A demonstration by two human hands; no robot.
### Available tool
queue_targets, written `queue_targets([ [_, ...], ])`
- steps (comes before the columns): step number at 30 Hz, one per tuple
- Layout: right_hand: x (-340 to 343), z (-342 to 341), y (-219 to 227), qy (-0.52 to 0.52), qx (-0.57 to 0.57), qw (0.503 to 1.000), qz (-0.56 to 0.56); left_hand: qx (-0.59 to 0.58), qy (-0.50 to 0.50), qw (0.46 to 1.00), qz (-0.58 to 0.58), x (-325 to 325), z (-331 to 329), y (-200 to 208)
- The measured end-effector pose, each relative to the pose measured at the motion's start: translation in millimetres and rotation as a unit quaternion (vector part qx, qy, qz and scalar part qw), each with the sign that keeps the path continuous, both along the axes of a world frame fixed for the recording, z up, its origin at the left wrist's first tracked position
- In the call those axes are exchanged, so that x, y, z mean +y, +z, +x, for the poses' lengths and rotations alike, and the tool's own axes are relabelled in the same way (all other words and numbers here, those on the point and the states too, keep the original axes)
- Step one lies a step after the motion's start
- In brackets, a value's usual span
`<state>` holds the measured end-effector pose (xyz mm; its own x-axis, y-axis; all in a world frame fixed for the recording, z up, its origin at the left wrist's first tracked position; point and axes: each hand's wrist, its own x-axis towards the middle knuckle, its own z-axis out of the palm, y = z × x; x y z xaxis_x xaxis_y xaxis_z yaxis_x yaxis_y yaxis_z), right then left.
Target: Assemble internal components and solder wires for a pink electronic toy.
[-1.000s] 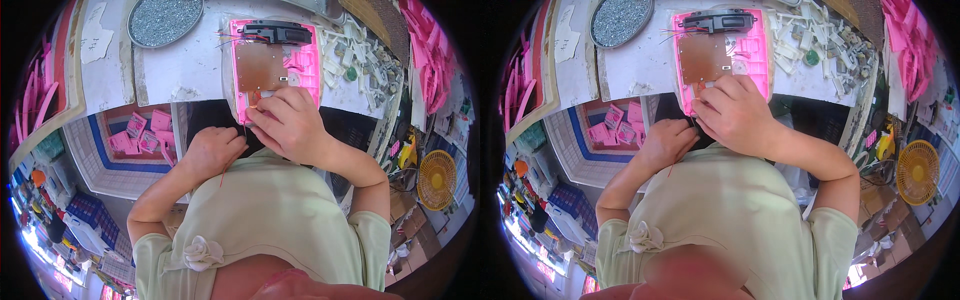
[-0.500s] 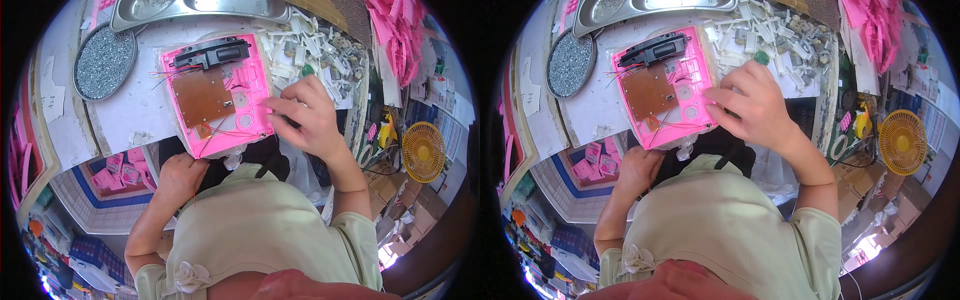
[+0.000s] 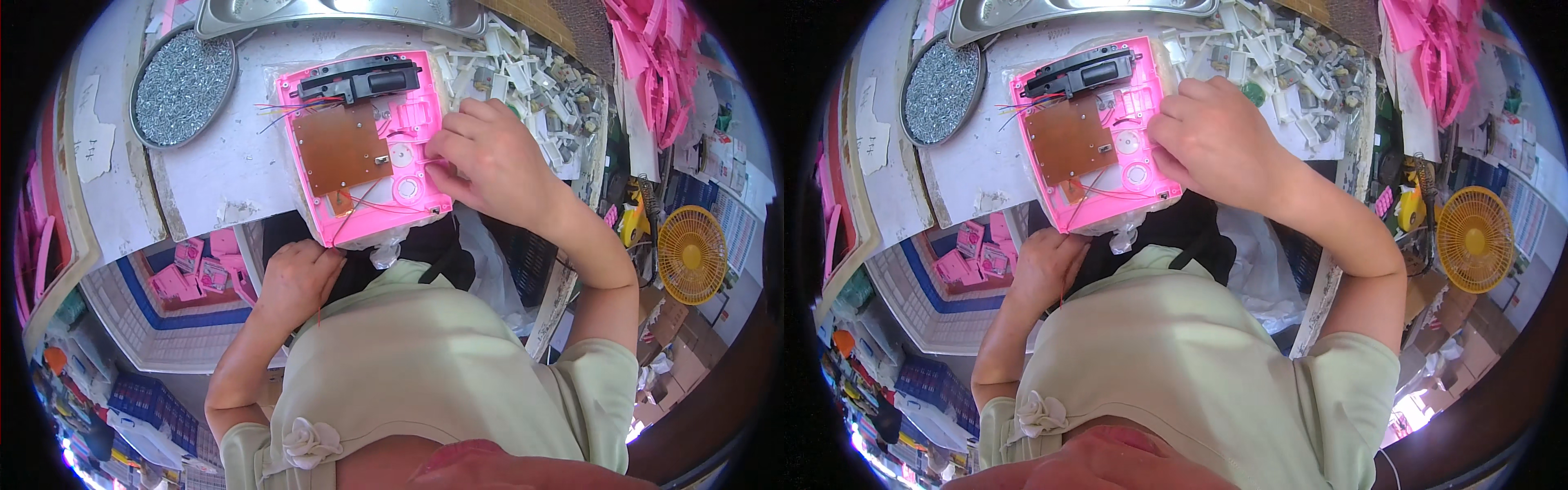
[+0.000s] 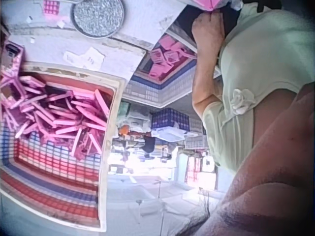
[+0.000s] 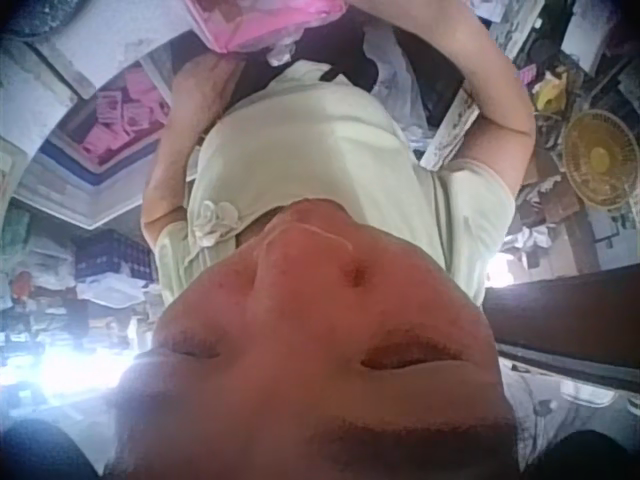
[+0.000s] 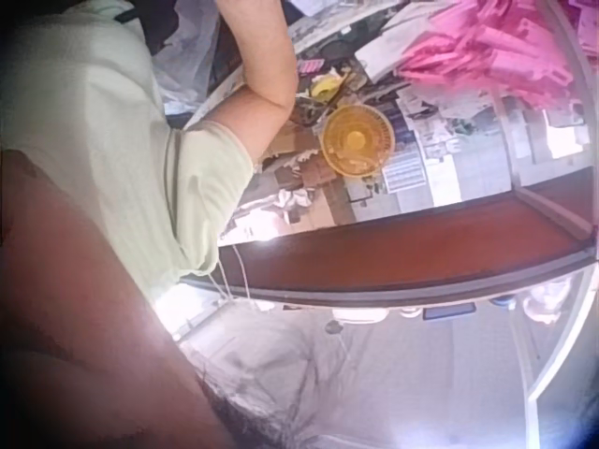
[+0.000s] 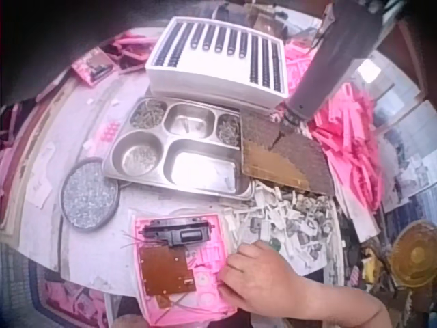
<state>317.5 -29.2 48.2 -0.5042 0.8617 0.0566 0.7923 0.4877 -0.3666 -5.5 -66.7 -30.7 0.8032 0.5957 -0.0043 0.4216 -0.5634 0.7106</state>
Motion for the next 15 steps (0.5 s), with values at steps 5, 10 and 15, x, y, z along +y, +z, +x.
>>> queue_targets([
  [5, 2.9, -8.6, 5.1, -0.022, -0.062, 0.998, -0.025, -0.006, 0.004, 1.0, 0.009, -0.1, -0.1, -0.7],
  [10, -4.9, -8.6, 4.9, -0.044, -0.033, 0.998, -0.006, -0.005, -0.005, 1.0, 0.015, -1.2, -0.6, -3.2],
  [15, -11.7, -1.8, 6.3, -0.05, -0.002, 0.999, -0.009, -0.005, -0.003, 1.0, 0.01, -0.4, -0.4, -4.0],
])
